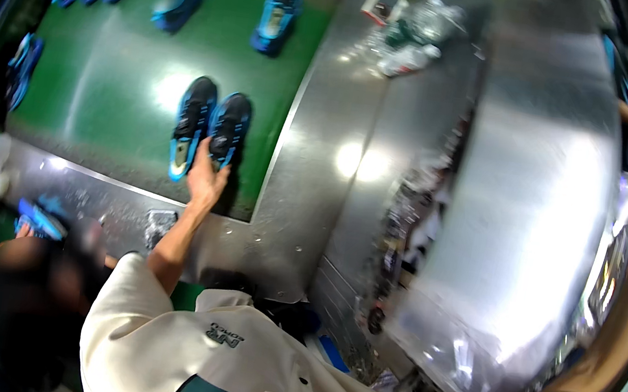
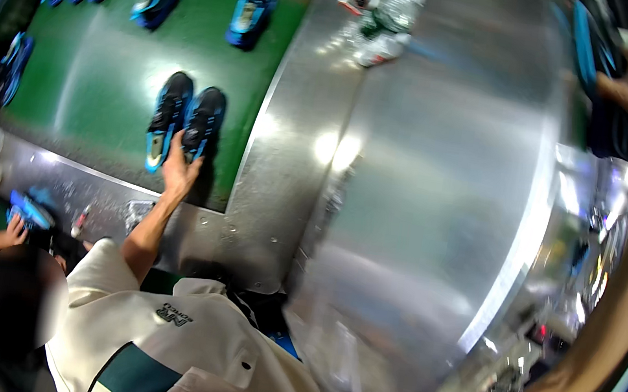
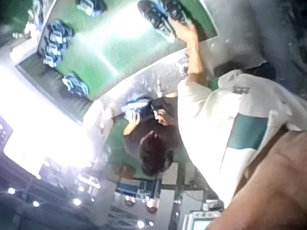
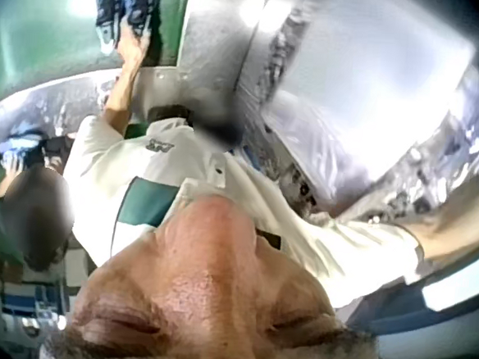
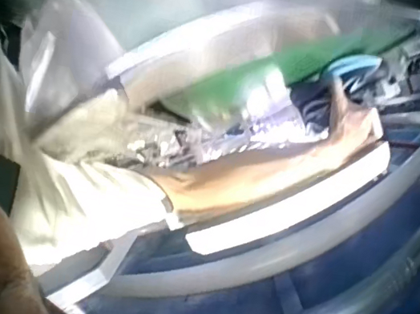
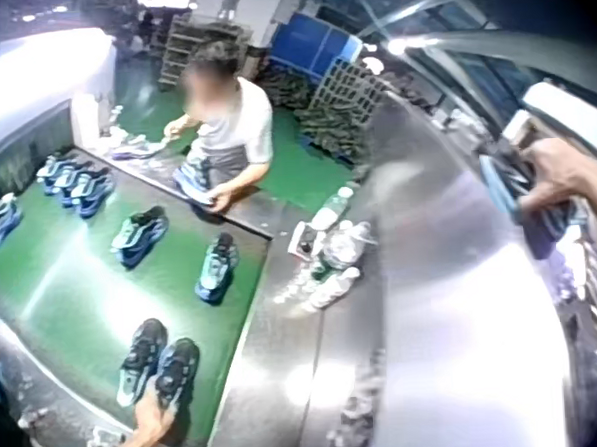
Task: The person picks up a blue shoe upper from a conveyor belt, places it onto a rotating assembly machine for pressing, and then returns the shoe to the conveyor.
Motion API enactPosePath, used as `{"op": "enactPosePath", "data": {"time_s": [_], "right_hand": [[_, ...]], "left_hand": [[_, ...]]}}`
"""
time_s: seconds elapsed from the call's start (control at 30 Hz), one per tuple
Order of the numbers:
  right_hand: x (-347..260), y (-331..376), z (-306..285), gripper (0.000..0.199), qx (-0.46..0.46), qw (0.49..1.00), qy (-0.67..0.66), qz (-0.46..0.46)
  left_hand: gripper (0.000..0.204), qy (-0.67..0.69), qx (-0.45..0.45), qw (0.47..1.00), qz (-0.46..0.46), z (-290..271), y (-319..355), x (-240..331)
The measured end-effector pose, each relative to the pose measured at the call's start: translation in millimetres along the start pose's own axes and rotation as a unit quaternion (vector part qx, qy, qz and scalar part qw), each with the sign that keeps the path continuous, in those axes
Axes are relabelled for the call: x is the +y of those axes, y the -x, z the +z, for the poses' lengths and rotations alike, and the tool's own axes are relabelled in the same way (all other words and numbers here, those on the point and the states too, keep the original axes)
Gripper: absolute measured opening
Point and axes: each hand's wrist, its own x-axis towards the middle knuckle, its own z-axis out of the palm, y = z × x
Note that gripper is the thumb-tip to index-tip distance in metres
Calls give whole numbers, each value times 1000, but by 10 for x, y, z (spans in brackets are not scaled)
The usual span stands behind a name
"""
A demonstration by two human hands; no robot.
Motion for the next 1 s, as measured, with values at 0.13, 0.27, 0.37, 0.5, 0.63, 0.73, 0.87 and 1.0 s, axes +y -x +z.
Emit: {"op": "enactPosePath", "data": {"time_s": [0.13,0.27,0.37,0.5,0.63,0.73,0.87,1.0], "right_hand": [[-179,925,89,94,185,983,-17,-11],[-532,1415,-376,84,160,969,-157,100],[-429,2209,-510,76,211,930,-252,165],[-302,3696,-906,75,302,868,-299,257],[-615,5098,-1386,68,246,711,-555,354],[-1108,5906,-1509,77,228,744,-476,411],[-1842,7030,-1298,88,30,721,-395,569],[-2657,8491,-1204,85,102,497,-612,606]], "left_hand": [[76,12,3,998,60,58,-9,-10],[81,-7,-37,992,116,-58,-5,-217],[77,3,-47,981,190,-562,538,582],[56,263,-408,871,80,-745,1432,1370],[69,434,-666,600,89,-1015,2361,2869],[96,525,-690,457,200,-898,2908,3790],[86,532,-762,321,184,-1049,4007,4360],[57,381,-876,294,-37,-908,4964,3762]]}}
